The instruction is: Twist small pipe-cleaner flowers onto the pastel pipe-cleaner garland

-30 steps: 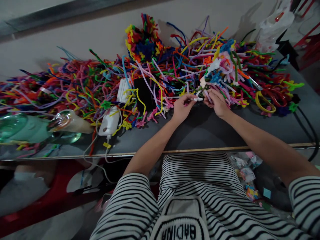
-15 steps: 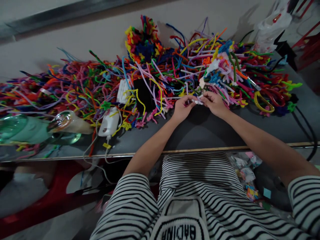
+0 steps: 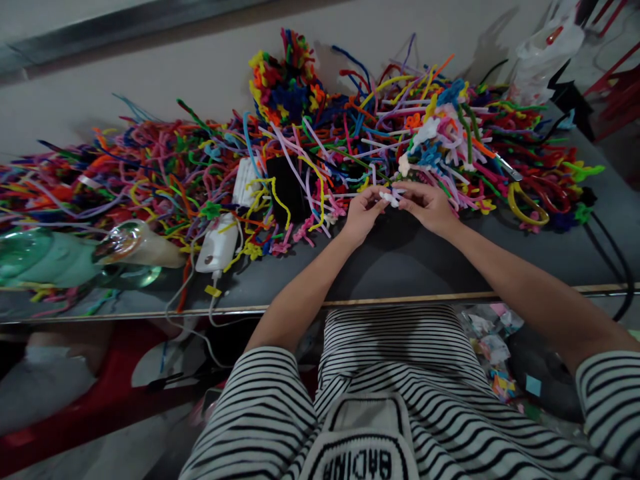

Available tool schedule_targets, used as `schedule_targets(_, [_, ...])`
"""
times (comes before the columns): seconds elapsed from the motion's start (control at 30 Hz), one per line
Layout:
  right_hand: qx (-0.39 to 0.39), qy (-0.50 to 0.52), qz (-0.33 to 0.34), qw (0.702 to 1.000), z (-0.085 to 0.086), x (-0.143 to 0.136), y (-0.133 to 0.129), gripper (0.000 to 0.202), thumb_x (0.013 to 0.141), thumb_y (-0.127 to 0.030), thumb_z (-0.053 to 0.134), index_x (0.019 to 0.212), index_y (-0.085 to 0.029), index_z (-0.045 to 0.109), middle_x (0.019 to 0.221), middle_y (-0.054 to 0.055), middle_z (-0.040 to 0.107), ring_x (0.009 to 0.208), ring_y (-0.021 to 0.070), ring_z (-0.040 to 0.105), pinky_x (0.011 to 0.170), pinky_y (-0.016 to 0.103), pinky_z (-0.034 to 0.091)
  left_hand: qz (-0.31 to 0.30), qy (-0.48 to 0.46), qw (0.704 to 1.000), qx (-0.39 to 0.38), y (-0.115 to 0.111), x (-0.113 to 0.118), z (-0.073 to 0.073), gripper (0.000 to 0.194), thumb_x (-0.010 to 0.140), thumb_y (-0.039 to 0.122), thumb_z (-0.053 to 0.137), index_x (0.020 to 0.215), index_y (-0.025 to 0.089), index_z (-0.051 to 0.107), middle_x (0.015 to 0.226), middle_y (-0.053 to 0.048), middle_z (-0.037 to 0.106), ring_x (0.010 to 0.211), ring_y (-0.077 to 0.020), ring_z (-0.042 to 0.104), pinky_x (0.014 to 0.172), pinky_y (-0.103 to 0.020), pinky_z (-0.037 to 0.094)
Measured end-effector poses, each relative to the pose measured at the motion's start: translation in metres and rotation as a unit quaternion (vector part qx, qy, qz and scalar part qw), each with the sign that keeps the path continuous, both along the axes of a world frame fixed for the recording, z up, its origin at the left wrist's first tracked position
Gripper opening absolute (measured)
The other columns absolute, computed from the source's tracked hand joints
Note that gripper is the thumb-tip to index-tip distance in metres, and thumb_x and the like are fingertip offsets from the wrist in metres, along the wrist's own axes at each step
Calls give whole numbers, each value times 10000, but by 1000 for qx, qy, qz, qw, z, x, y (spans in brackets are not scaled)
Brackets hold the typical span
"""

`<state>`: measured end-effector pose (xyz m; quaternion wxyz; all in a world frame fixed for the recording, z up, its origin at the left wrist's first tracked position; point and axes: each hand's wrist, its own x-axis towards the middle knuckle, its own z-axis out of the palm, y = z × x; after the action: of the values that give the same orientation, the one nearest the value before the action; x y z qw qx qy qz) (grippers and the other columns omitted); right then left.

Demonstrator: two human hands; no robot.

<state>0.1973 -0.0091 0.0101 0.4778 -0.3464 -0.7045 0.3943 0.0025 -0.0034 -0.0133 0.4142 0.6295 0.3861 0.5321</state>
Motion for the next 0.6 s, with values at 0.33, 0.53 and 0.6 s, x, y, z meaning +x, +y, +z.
schedule_targets(0.33, [78,-19,-92,993,3,2,-1,293,875,-504,711,974,-245,808,993,64,784,943,251,734,894,425,582,-3,35,999,22,-5,1,4,258,910,443,682,1010,207,716,930,-30,736,819,-121,674,743,-240,550])
schedule_targets(0.53, [145,-87,-124,978,4,2,-3,243,922,-448,652,942,-256,798,967,60,778,900,246,722,845,417,571,141,166,962,167,-22,0,23,277,970,449,594,1057,253,769,1014,-53,773,998,-201,651,964,-386,523])
schedule_targets(0.6, [169,-117,-121,971,3,2,-5,228,931,-419,637,955,-258,796,981,61,776,909,245,720,846,413,564,157,191,950,191,-25,1,27,247,950,424,634,1084,265,768,1028,-43,783,993,-204,652,971,-402,522])
